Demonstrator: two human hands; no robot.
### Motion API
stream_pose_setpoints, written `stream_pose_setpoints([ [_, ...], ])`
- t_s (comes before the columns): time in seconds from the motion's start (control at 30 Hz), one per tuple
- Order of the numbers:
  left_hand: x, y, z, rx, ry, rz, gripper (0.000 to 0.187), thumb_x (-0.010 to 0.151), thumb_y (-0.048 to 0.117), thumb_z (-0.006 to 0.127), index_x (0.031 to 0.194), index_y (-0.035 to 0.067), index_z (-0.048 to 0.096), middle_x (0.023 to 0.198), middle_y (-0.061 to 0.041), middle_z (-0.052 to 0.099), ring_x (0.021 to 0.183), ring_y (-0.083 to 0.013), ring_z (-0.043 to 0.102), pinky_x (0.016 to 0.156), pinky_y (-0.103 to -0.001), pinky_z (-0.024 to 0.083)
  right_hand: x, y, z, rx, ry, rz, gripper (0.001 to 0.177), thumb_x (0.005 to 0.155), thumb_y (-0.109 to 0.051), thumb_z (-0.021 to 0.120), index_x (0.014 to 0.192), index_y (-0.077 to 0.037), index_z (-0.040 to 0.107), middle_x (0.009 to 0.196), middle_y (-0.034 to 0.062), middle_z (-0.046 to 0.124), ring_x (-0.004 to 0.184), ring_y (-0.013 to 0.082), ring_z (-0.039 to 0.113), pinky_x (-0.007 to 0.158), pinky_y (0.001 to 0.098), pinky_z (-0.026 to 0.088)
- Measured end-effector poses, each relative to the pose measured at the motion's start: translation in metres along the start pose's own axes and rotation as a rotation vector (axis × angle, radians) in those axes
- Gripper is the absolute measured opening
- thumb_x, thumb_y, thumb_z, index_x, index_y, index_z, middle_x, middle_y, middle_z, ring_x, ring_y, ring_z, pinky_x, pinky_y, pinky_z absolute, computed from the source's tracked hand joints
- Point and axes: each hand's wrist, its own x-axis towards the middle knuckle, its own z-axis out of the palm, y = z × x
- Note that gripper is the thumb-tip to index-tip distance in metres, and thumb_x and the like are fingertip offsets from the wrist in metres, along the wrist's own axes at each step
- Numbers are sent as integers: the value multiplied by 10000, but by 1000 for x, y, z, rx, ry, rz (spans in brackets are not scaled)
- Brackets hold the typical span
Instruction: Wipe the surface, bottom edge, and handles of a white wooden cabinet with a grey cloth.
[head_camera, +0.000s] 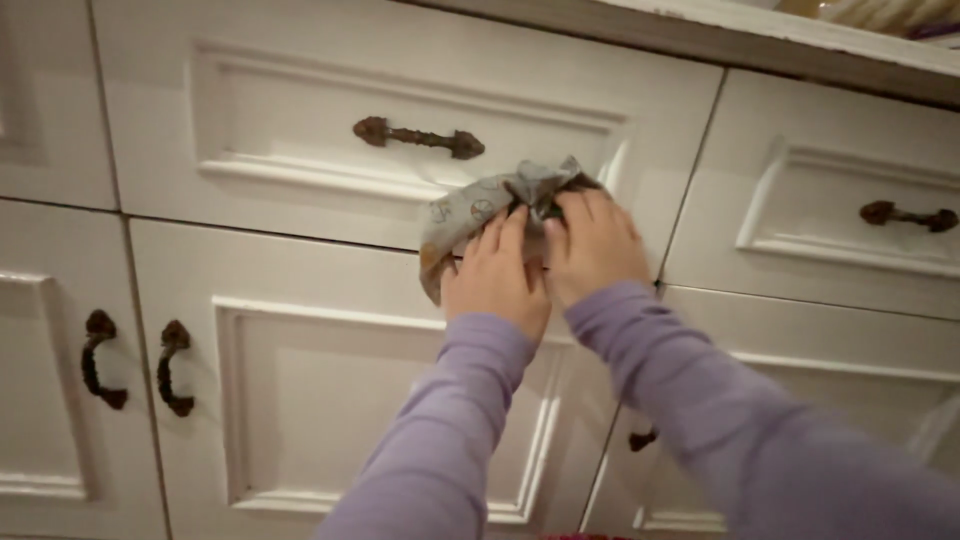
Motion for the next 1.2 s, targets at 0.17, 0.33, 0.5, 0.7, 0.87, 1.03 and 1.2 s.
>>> stream_pose_setpoints([
  [0.17,2,-17,-9,53,15,-44,635,879,226,606,1490,218,432,1518,-18,504,1373,-259,473,1113,-678,258,9,-14,24,-28,58,-122,409,1008,-273,521,1335,-46,612,1394,168,590,1314,378,487,1084,566,321],
  [0.33,11,-34,-17,106,87,-48,671,877,202,604,1516,223,402,1541,-11,474,1371,-253,469,1110,-723,216,44,-29,30,-14,5,-113,355,1079,-286,476,1337,-82,609,1477,107,573,1424,378,431,1212,559,306],
  [0.5,9,-24,-14,111,29,-93,741,823,189,646,1513,231,380,1561,-2,433,1401,-239,448,1132,-718,196,10,-25,27,48,-110,-65,467,1008,-249,453,1409,-43,571,1478,136,526,1386,333,418,1147,653,240],
  [0.7,7,-30,-17,125,4,-95,823,762,185,681,1521,250,369,1588,9,402,1420,-250,417,1115,-720,168,30,-54,11,-44,-154,24,393,1014,-260,451,1326,-82,611,1532,81,488,1430,336,365,1130,687,200],
  [0.87,5,-29,-8,91,70,-78,790,767,159,656,1505,253,389,1551,27,441,1397,-218,443,1130,-719,190,33,-50,16,-65,-200,64,407,1048,-293,428,1369,-102,590,1527,61,499,1451,313,361,1202,670,155],
  [1.03,8,-24,-6,87,95,-78,678,821,200,625,1473,263,454,1514,26,492,1382,-216,454,1110,-727,215,2,-35,10,-10,-156,98,507,998,-276,422,1471,-109,497,1528,80,464,1398,289,359,1111,740,80],
  [1.2,20,0,13,83,117,3,525,883,250,558,1407,270,539,1473,52,545,1377,-206,468,1119,-707,249,28,-14,-13,-144,-156,68,519,964,-271,443,1442,-73,483,1608,120,380,1507,306,264,1039,792,20],
])
